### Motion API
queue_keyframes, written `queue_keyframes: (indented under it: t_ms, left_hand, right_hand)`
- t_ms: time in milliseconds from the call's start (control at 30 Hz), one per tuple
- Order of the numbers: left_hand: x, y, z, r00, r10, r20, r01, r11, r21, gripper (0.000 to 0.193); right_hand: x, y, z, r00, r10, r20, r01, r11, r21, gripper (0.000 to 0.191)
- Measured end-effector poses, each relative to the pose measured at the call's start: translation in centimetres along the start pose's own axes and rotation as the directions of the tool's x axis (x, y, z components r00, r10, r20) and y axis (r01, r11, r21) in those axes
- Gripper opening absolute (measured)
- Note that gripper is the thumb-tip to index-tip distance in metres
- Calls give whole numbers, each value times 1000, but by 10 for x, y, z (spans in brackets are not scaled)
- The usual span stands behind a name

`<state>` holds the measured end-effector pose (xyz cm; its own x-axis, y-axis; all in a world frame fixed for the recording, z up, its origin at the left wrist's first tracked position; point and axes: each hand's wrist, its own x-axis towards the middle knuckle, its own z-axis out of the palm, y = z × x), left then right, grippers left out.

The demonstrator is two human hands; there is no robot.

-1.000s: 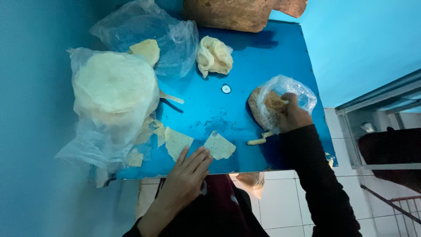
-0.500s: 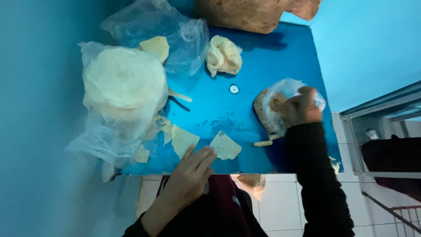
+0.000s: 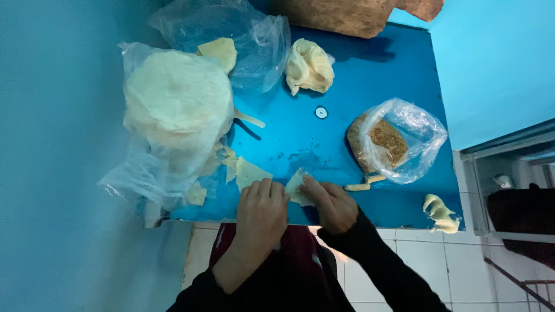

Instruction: The person takes pieces of dough from a blue table, flattens them by hand, and rolls each piece into a small cylinder, placing the finished rolls on the table. They occasionally reach into a plastic bag of brown filling and gather dough scraps aside while repeating the rolling cycle.

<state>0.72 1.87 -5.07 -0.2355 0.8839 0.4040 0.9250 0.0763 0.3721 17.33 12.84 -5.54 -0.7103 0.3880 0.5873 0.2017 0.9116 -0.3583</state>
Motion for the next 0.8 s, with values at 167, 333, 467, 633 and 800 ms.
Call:
queue_keyframes:
  t_ms: [167,333,467,633,800]
  left_hand:
    - [-2,0,3,999,25,-28,-26,999,-33,17]
    - [-2,7,-1,1000,11,-19,-15,971,-239,14]
    - [-5,11,-8,992,-19,128,81,862,-501,24]
    - [-8,2,-7,985,152,84,-95,877,-472,39]
    - [1,-13,11,938,344,30,-329,917,-226,33]
  right_hand:
    - [-4,1,-14,991,110,75,-103,991,-91,64]
    - [-4,0,-14,905,374,203,-355,927,-123,75]
    - [1,1,-17,835,460,303,-415,887,-201,73]
    - [10,2,-18,819,494,293,-539,837,95,73]
    - [3,0,-20,931,247,269,-307,928,210,72]
